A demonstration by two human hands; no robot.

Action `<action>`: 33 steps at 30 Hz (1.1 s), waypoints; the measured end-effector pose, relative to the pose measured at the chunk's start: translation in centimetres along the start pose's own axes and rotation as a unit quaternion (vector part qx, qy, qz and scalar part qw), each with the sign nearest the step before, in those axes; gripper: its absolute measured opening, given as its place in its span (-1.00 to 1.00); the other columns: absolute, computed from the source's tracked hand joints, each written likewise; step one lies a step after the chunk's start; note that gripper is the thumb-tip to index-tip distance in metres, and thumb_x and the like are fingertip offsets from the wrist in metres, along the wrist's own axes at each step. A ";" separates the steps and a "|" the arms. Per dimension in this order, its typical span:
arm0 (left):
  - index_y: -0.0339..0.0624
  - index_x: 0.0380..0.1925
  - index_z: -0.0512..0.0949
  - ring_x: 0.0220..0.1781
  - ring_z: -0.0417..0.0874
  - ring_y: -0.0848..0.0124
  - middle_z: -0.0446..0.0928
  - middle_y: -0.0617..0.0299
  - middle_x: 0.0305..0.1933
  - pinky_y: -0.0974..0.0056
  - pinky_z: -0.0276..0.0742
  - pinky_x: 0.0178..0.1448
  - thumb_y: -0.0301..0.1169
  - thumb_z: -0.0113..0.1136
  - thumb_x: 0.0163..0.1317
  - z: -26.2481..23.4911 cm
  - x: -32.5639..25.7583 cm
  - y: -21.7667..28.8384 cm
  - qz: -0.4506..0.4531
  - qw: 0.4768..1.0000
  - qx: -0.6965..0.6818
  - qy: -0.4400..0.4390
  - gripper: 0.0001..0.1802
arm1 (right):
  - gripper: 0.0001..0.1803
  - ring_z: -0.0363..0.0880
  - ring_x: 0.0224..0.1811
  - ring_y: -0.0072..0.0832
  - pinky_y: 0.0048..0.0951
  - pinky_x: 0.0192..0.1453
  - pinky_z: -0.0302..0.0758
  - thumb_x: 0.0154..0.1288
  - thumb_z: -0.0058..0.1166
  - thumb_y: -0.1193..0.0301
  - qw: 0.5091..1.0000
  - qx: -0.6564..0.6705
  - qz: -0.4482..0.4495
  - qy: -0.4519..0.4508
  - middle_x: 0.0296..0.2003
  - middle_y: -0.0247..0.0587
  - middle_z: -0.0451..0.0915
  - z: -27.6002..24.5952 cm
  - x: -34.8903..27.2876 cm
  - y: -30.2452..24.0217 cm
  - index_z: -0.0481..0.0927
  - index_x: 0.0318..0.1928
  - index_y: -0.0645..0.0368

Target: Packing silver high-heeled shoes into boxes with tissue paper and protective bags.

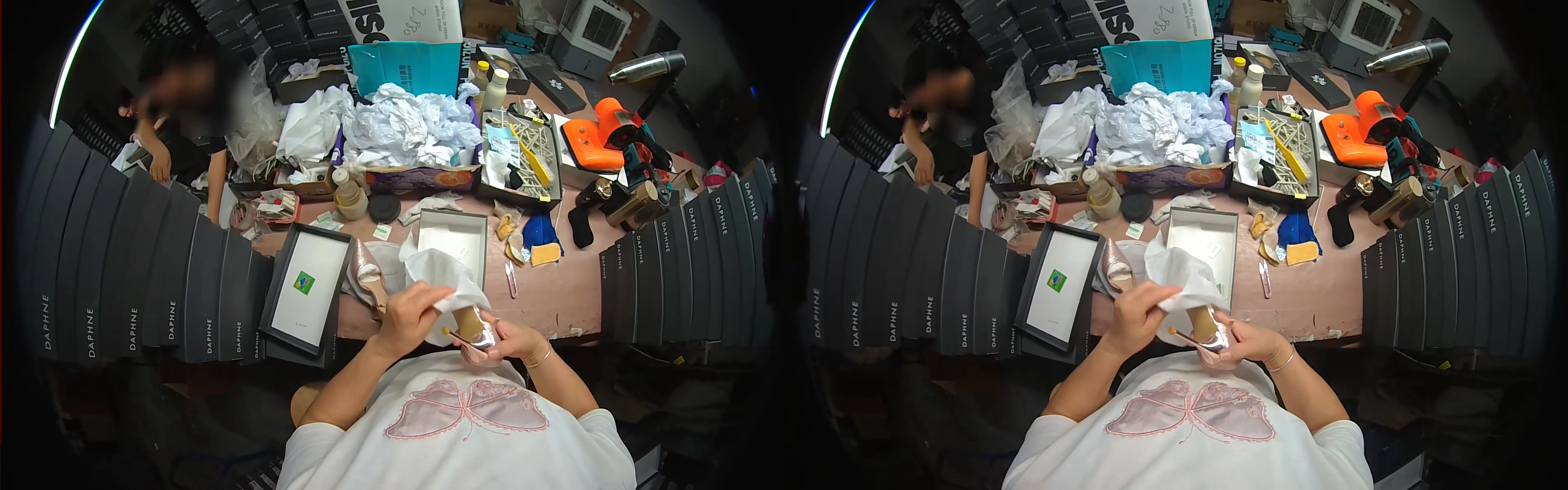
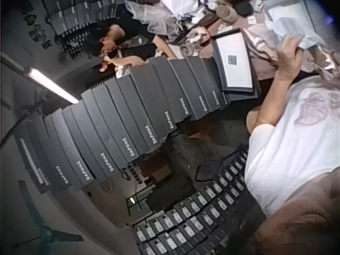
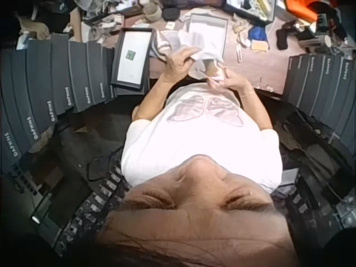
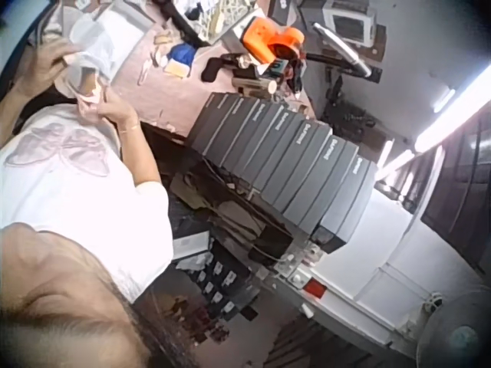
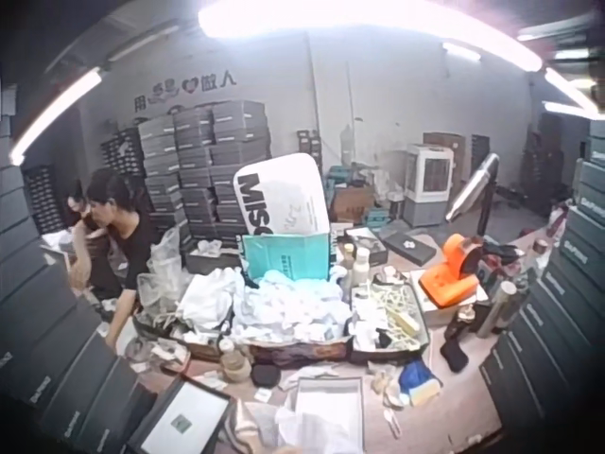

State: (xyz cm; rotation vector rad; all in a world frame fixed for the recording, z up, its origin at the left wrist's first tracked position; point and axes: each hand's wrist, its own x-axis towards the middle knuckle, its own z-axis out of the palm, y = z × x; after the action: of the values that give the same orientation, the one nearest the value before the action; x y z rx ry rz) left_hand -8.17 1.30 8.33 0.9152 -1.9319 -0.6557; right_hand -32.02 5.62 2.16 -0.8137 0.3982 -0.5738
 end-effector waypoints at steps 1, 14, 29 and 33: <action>-0.22 -0.18 0.62 -0.44 0.57 0.22 0.51 0.18 -0.41 0.25 0.48 -0.38 -0.69 0.17 -0.13 -0.3 -0.2 1.0 0.030 1.000 -0.003 -0.004 -0.59 | -0.12 0.47 0.08 -0.43 -0.43 0.11 0.46 0.13 0.26 0.30 0.998 0.036 -0.004 0.057 0.06 -0.15 0.46 0.6 0.5 -0.5 0.06 0.37 0.24; -0.27 -0.13 0.59 -0.47 0.55 0.29 0.46 0.18 -0.46 0.27 0.47 -0.44 -0.66 0.24 -0.25 4.7 -3.6 2.0 0.155 0.978 -0.076 -0.119 -0.49 | -0.55 0.47 0.10 -0.25 -0.36 0.17 0.44 0.37 0.00 0.36 0.913 0.190 -0.227 0.280 0.08 -0.15 0.48 2.6 4.7 1.0 0.33 0.22 0.23; -0.35 -0.05 0.56 -0.31 0.52 0.58 0.60 0.27 -0.30 0.46 0.44 -0.23 -0.52 0.05 0.32 -0.5 -2.9 -2.5 -0.240 0.943 -0.198 0.117 -0.75 | -0.21 0.43 0.07 -0.02 -0.18 0.10 0.43 -0.01 0.34 0.34 0.473 -0.843 -0.139 0.216 -0.04 0.06 0.50 7.2 2.3 -11.2 0.31 0.28 0.11; -0.36 -0.08 0.56 -0.32 0.52 0.56 0.58 0.25 -0.34 0.45 0.44 -0.23 -0.49 0.12 0.27 -0.7 -4.5 0.0 -0.210 0.964 -0.155 0.057 -0.75 | -0.02 0.46 0.07 -0.08 -0.28 0.05 0.47 -0.07 0.34 0.48 0.717 -0.639 -0.134 0.245 -0.05 0.04 0.50 4.1 1.4 -7.5 0.14 0.40 -0.03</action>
State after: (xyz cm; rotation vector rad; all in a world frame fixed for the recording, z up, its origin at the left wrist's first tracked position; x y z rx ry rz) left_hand -6.05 4.84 6.49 1.1402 -1.4849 -1.0928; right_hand -31.15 2.98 10.35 -2.1012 1.2547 -0.7610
